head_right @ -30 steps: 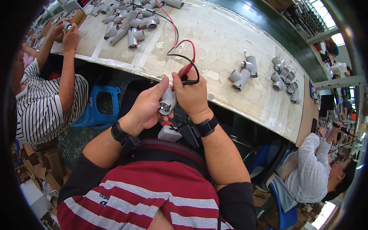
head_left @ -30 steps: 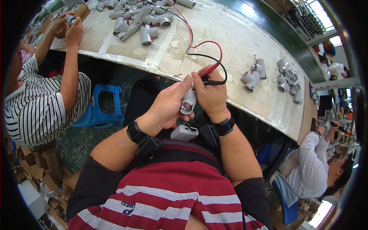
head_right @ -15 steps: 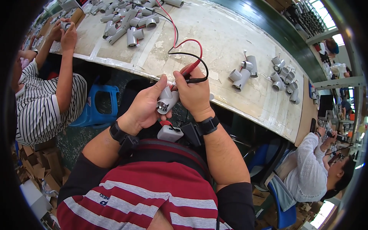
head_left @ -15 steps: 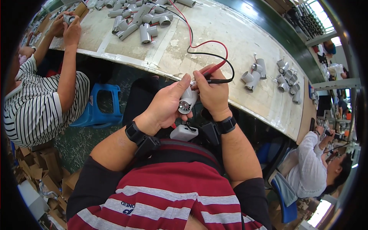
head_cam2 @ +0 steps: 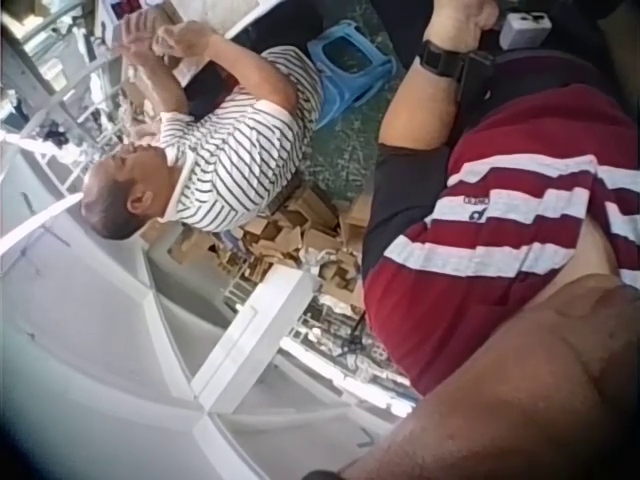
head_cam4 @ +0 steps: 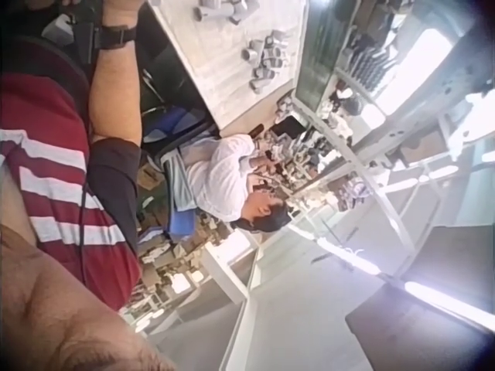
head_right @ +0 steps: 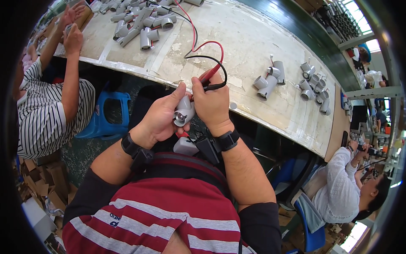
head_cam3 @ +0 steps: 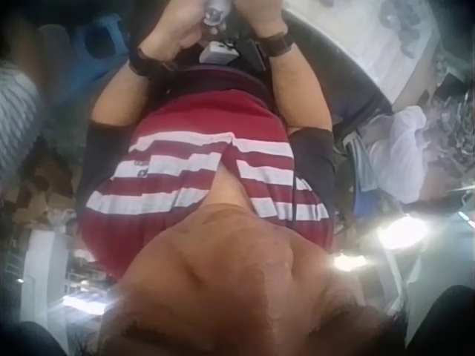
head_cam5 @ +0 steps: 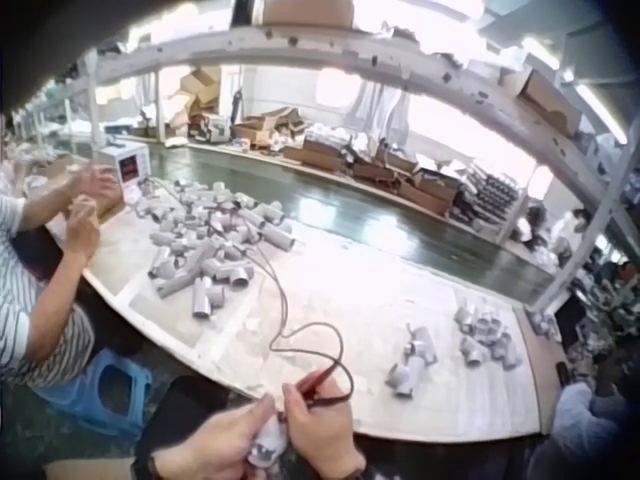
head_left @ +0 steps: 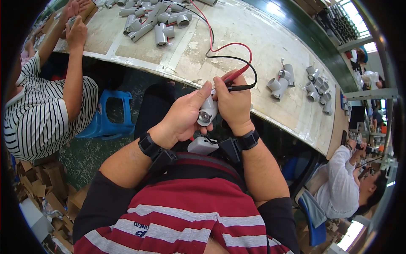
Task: Testing small electrical components by touching them with multimeter probes at an inspection station.
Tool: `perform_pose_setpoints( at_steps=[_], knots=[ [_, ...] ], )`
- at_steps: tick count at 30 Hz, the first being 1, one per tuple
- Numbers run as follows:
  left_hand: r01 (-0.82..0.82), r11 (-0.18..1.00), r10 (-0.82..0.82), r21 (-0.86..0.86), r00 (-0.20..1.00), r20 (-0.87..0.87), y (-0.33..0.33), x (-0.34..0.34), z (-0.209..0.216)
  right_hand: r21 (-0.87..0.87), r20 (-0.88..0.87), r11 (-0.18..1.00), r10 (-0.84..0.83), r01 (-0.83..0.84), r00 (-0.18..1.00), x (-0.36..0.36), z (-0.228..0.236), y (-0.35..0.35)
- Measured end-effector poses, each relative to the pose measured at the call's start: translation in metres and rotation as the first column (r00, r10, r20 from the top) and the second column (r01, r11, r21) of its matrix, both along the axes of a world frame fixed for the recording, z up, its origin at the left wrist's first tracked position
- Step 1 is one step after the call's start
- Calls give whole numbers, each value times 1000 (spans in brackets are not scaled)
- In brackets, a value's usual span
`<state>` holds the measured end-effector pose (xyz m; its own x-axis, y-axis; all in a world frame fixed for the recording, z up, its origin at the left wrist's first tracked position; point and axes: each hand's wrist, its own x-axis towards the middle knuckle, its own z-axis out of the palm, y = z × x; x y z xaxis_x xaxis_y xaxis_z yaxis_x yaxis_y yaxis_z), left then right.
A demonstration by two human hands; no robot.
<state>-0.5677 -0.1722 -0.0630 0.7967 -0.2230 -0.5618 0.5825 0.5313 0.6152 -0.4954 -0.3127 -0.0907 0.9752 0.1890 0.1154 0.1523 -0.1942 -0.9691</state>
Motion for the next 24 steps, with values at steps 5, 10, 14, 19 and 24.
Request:
perform_pose_setpoints(
  at_steps=[5, 10, 14, 19, 24],
  knots=[
    [-11, 1000, 11, -23, 1000, -7, 0, 0, 1, -35, 41, 999, -5, 6, 999, 0, -2, 1],
    [-5, 999, 5, -41, 1000, 1, 2, 0, -2, -19, 0, 1000, 5, -5, 1000, 0, 2, 2],
    [9, 999, -9, -48, 1000, 4, 3, 1, -3, 1, -18, 1000, -1, 1, 1000, -1, 2, 2],
    [5, 998, -5, -65, 1000, 3, 3, 0, -5, 25, -33, 1000, -4, 5, 999, -2, 3, 3],
    [8, 999, -9, -47, 1000, -5, 1, 1, -3, 15, -12, 1000, -7, 8, 1000, -2, 4, 2]
  ],
)
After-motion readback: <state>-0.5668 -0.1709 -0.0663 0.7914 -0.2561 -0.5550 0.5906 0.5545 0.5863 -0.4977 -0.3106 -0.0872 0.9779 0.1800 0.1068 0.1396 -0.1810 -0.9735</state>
